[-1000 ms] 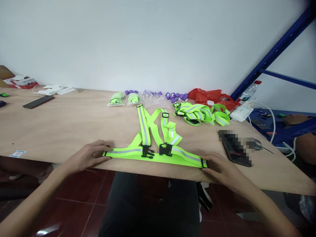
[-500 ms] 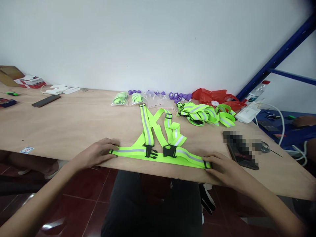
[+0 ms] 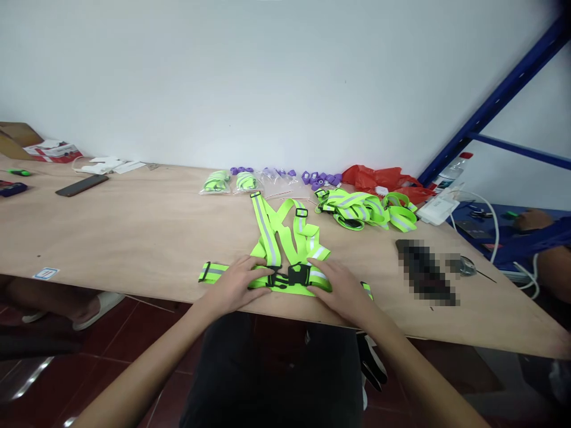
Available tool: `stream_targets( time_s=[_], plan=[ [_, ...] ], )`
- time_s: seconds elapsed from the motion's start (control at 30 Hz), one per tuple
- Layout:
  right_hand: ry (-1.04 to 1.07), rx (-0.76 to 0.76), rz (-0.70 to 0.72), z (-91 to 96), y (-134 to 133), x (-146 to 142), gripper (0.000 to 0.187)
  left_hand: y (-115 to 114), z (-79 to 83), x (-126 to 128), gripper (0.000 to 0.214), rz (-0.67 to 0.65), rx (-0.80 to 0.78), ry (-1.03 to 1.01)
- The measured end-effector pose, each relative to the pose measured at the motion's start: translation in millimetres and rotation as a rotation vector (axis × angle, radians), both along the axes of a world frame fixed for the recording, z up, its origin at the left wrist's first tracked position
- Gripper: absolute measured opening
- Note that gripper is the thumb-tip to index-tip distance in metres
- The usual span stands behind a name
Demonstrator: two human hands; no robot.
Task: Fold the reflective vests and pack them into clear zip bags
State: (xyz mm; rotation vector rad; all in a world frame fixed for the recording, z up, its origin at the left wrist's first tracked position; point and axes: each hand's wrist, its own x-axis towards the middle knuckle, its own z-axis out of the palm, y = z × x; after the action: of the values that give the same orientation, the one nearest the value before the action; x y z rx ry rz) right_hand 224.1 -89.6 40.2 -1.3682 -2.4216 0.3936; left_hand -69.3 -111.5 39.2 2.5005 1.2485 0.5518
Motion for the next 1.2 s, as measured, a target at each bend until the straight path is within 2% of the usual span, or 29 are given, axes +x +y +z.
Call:
stream_targets(
  time_s=[0.17, 0.33, 0.5, 0.67, 1.2],
  plan=[
    [0.14, 0.05, 0.019, -12.3, 6.3, 5.8, 0.042, 0.6, -9.6, -3.4, 0.036, 0.037, 0.004, -0.051],
    [0.266, 0.107, 0.026, -15.1, -2.2, 7.0, 0.037, 1.3, -12.7, -4.7, 0.031, 0.037, 0.038, -0.12],
    [0.255, 0.074, 0.057, -18.0, -13.4, 2.2, 0.034, 0.3, -14.9, -6.2, 0.03, 0.045, 0.052, -0.218],
    [0.288, 0.061, 0.036, -20.4, -13.5, 3.0, 0.033, -1.3, -14.4, -8.2, 0.027, 0.057, 0.078, -0.296],
    [0.329, 0.084, -0.013, -23.5, -12.8, 6.4, 0.034, -2.1, -15.6, -9.0, 0.025, 0.075, 0.083, -0.342]
  ],
)
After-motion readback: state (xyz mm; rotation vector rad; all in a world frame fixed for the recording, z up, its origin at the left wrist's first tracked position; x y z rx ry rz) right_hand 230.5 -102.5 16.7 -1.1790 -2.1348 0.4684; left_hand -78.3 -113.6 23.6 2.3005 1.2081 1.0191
